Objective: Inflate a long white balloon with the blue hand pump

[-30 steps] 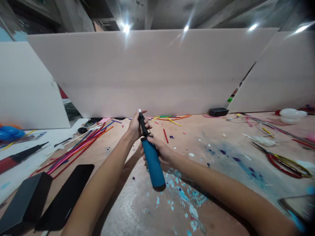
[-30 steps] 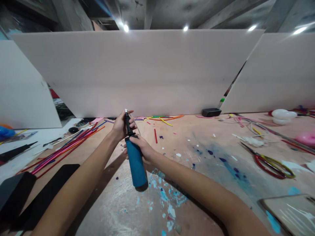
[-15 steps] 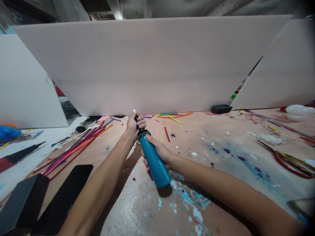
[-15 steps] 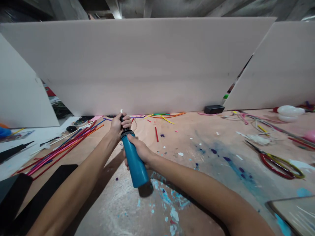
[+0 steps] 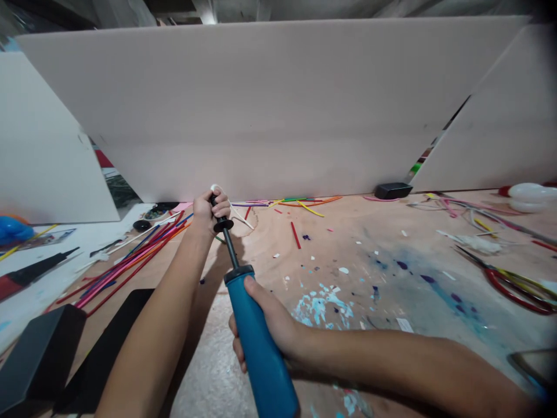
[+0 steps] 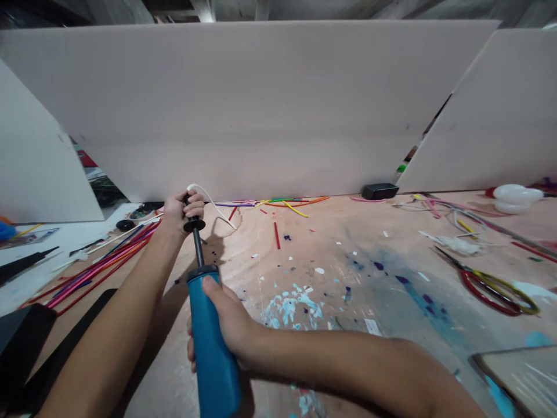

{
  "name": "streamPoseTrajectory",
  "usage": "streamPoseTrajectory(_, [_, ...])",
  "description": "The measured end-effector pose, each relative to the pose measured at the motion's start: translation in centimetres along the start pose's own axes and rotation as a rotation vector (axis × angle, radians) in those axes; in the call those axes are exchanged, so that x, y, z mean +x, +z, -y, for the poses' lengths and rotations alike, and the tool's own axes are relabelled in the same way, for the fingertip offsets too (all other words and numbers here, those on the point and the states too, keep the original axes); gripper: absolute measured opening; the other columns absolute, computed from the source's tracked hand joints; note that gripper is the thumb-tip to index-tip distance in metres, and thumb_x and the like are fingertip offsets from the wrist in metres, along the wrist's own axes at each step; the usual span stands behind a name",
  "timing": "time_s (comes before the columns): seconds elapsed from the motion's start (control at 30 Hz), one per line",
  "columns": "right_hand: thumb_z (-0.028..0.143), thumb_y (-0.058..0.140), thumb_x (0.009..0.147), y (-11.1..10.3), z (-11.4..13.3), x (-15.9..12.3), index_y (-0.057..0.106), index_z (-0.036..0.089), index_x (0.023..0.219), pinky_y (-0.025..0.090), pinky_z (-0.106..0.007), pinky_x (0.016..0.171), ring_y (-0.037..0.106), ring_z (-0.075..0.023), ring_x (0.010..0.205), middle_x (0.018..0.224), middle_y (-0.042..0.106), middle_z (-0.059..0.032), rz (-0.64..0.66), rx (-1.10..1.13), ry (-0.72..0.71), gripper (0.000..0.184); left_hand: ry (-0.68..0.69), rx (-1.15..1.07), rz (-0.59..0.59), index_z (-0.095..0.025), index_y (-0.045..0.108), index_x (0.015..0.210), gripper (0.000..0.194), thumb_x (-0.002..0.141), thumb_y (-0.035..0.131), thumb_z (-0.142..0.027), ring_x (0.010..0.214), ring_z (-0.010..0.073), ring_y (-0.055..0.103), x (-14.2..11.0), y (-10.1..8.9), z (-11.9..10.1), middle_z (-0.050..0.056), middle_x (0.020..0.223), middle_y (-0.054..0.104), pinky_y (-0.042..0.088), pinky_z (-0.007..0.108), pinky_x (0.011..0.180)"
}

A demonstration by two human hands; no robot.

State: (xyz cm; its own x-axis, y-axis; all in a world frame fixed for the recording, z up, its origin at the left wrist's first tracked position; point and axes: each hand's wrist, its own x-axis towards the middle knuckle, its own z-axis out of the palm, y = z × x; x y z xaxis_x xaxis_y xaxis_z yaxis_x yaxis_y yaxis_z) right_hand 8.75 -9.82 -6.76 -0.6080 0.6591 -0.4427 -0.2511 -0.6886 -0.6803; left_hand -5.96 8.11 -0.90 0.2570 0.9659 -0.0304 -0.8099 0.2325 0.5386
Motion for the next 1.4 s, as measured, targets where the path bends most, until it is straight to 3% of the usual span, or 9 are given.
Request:
streamPoseTrajectory(0.13, [0.065,0.036,0.091,0.0,-3.1,-0.9,0.039,0.021,0.099,0.047,-0.026,0.039,0.056,-0.0146,0.040,0.064,0.058,0.0012,-0.025,0.079,-0.014,0.045,0.012,-0.005,0.090,-0.015,0.046,0.072,0.036,0.100,0.025,-0.021,0.031,0.0024,0.029,-0.4,0.3,-0.1,-0.005,0.053,0.035,0.021,0.011,0.028])
streamPoseTrajectory(0.27, [0.082,0.058,0.065,-0.5,-5.1,-0.9,0.034,0.026,0.103,0.042,-0.022,0.039,0.055,-0.0141,0.038,0.061,0.059,0.0041,0.076,0.033,-0.119,0.072,0.057,-0.027,0.171,-0.014,0.052,0.082,0.035,0.101,0.023,-0.020,0.034,0.0025,0.034,-1.3,0.9,-0.4,-0.003,0.059,0.044,0.024,0.011,0.029])
streamPoseTrajectory(0.33, [0.083,0.059,0.063,-0.6,-5.1,-0.6,0.033,0.025,0.103,0.042,-0.022,0.040,0.056,-0.0136,0.040,0.062,0.059,0.0038,0.097,-0.012,-0.149,0.074,0.058,-0.051,0.212,-0.014,0.051,0.083,0.034,0.102,0.024,-0.021,0.036,0.0020,0.035,-1.8,1.3,-0.6,-0.002,0.064,0.049,0.027,0.011,0.030])
streamPoseTrajectory(0.57, [0.076,0.056,0.072,-0.7,-2.3,0.5,0.042,0.021,0.098,0.051,-0.034,0.053,0.058,-0.0147,0.046,0.066,0.058,0.0025,0.139,-0.066,-0.172,0.062,-0.019,-0.059,0.243,-0.015,0.048,0.078,0.034,0.103,0.027,-0.024,0.035,0.0017,0.037,-1.7,1.2,-0.8,-0.004,0.057,0.042,0.028,0.010,0.032])
streamPoseTrajectory(0.8, [0.065,0.036,0.090,-0.9,0.8,1.2,0.052,0.016,0.081,0.048,-0.026,0.041,0.059,-0.0159,0.043,0.059,0.059,-0.0019,0.125,-0.083,-0.071,0.053,-0.003,-0.075,0.122,-0.016,0.043,0.072,0.038,0.102,0.021,-0.025,0.032,0.0010,0.034,-0.7,1.2,-0.4,-0.006,0.053,0.037,0.026,0.010,0.031])
streamPoseTrajectory(1.0, [0.068,0.021,0.092,-2.4,4.8,2.3,0.057,0.012,0.072,0.051,-0.026,0.046,0.058,-0.0148,0.042,0.051,0.060,-0.0067,0.062,-0.155,-0.087,0.070,-0.043,0.083,0.020,-0.017,0.043,0.072,0.033,0.101,0.028,-0.027,0.029,0.0020,0.031,-0.9,3.4,3.4,-0.007,0.051,0.035,0.023,0.012,0.029])
streamPoseTrajectory(1.1, [0.069,0.022,0.092,-2.6,5.5,2.4,0.056,0.013,0.073,0.051,-0.025,0.046,0.058,-0.0142,0.042,0.051,0.060,-0.0057,0.034,-0.139,-0.139,0.068,-0.060,0.154,0.016,-0.018,0.044,0.074,0.032,0.100,0.030,-0.028,0.029,0.0038,0.030,-1.3,4.1,5.0,-0.007,0.052,0.034,0.025,0.014,0.029])
streamPoseTrajectory(1.2, [0.067,0.028,0.092,-1.6,4.0,1.8,0.053,0.015,0.072,0.048,-0.023,0.044,0.055,-0.0123,0.041,0.050,0.057,-0.0025,-0.015,-0.112,-0.233,0.061,-0.047,0.172,0.035,-0.018,0.045,0.071,0.031,0.098,0.031,-0.026,0.028,0.0043,0.026,-2.1,4.5,4.6,-0.006,0.053,0.033,0.020,0.015,0.027])
streamPoseTrajectory(1.4, [0.078,0.053,0.073,0.6,-2.5,-0.1,0.049,0.018,0.085,0.049,-0.026,0.041,0.056,-0.0127,0.042,0.060,0.057,0.0022,0.073,-0.019,-0.230,0.061,0.020,0.089,0.111,-0.016,0.045,0.069,0.031,0.096,0.031,-0.021,0.030,0.0031,0.027,-3.4,3.7,0.0,-0.005,0.053,0.033,0.021,0.014,0.027])
